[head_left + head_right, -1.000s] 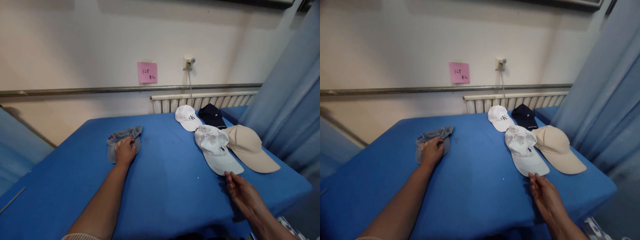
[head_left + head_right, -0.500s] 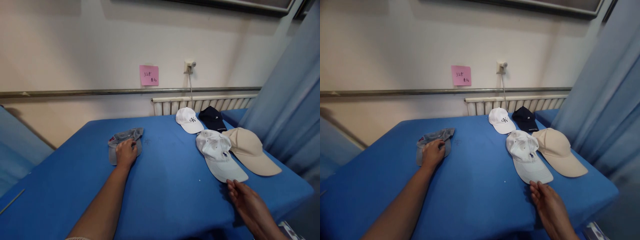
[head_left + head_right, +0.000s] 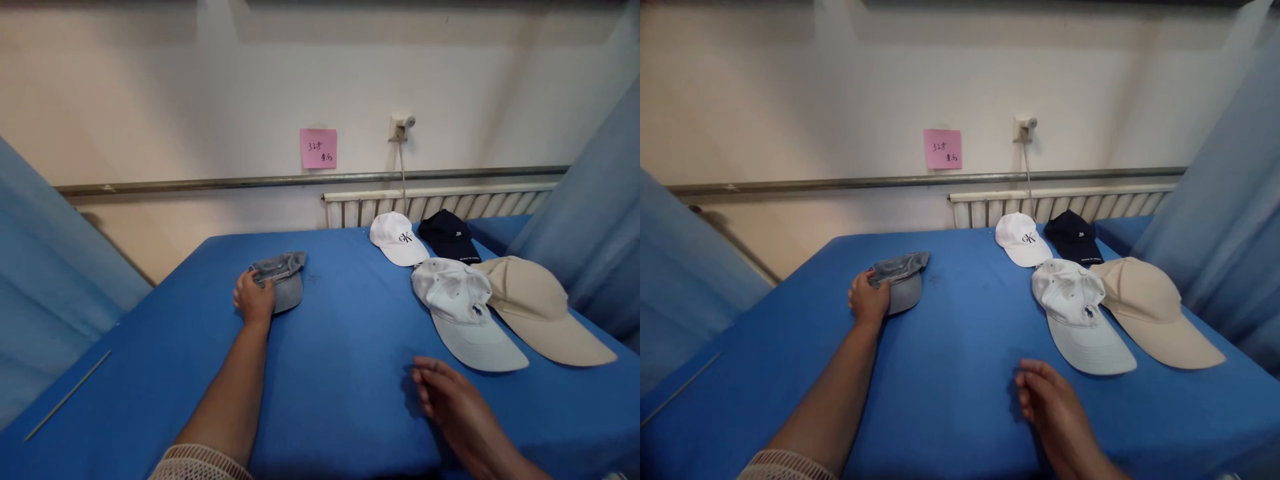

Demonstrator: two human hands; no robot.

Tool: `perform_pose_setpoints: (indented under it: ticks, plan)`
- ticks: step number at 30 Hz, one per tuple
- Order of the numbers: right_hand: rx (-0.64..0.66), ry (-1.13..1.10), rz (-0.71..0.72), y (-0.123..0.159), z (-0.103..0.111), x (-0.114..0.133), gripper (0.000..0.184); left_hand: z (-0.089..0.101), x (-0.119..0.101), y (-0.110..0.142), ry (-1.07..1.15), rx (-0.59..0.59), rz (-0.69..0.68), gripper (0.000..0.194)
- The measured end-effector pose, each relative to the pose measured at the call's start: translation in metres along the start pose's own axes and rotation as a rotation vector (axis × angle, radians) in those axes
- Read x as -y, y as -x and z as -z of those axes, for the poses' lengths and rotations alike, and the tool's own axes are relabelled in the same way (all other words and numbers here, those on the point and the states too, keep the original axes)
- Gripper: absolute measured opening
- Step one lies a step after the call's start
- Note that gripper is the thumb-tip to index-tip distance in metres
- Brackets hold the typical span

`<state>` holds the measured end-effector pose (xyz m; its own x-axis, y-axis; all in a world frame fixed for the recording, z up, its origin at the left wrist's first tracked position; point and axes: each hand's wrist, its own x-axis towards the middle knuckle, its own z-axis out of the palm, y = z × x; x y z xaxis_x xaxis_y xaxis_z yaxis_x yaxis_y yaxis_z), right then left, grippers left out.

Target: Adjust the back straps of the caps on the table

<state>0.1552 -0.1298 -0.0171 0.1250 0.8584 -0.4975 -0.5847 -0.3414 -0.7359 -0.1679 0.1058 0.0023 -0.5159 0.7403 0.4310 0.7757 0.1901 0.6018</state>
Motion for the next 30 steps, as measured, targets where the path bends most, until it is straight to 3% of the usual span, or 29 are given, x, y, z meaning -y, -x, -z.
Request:
perform_pose_setpoints:
  ticks: [2,4,7,9,15,19,20,21,24,25,29,30]
  plan:
    - [0.100,0.086,0.101,-0.018,-0.037,0.010,0.034,0.003,0.011,-0.010,0.034,0.017,0.166,0.042]
    - [0.184,0.160,0.202,-0.044,-0.072,0.018,0.029,0.005,0.020,-0.018,0.053,0.042,0.251,0.050]
    - [0.269,0.281,0.315,-0.089,-0.109,0.019,0.024,0.006,0.026,-0.024,0.073,0.081,0.255,0.065]
    - [0.257,0.350,0.336,-0.116,-0.119,0.012,0.021,0.003,0.025,-0.024,0.101,0.112,0.229,0.068]
    - [0.250,0.400,0.462,-0.156,-0.102,-0.007,0.025,-0.019,0.007,-0.010,0.333,0.275,0.047,0.061]
    - [-0.086,0.362,0.647,-0.171,-0.081,0.009,0.030,-0.014,-0.013,0.005,0.588,0.726,-0.258,0.052]
    - [-0.165,0.345,0.678,-0.175,-0.077,0.015,0.033,-0.009,-0.019,0.009,0.544,0.761,-0.313,0.046]
    - [-0.221,0.335,0.692,-0.180,-0.073,0.020,0.035,-0.003,-0.026,0.014,0.475,0.720,-0.361,0.043]
    - [-0.284,0.348,0.686,-0.191,-0.066,0.027,0.037,0.017,-0.049,0.034,0.263,0.465,-0.496,0.037]
    - [-0.279,0.358,0.681,-0.193,-0.066,0.026,0.036,0.022,-0.056,0.043,0.240,0.477,-0.552,0.036]
    - [-0.177,0.387,0.678,-0.200,-0.068,0.017,0.034,0.030,-0.080,0.084,0.061,0.785,-0.881,0.055]
    - [-0.160,0.394,0.682,-0.201,-0.068,0.015,0.034,0.028,-0.083,0.092,-0.016,0.834,-0.951,0.045]
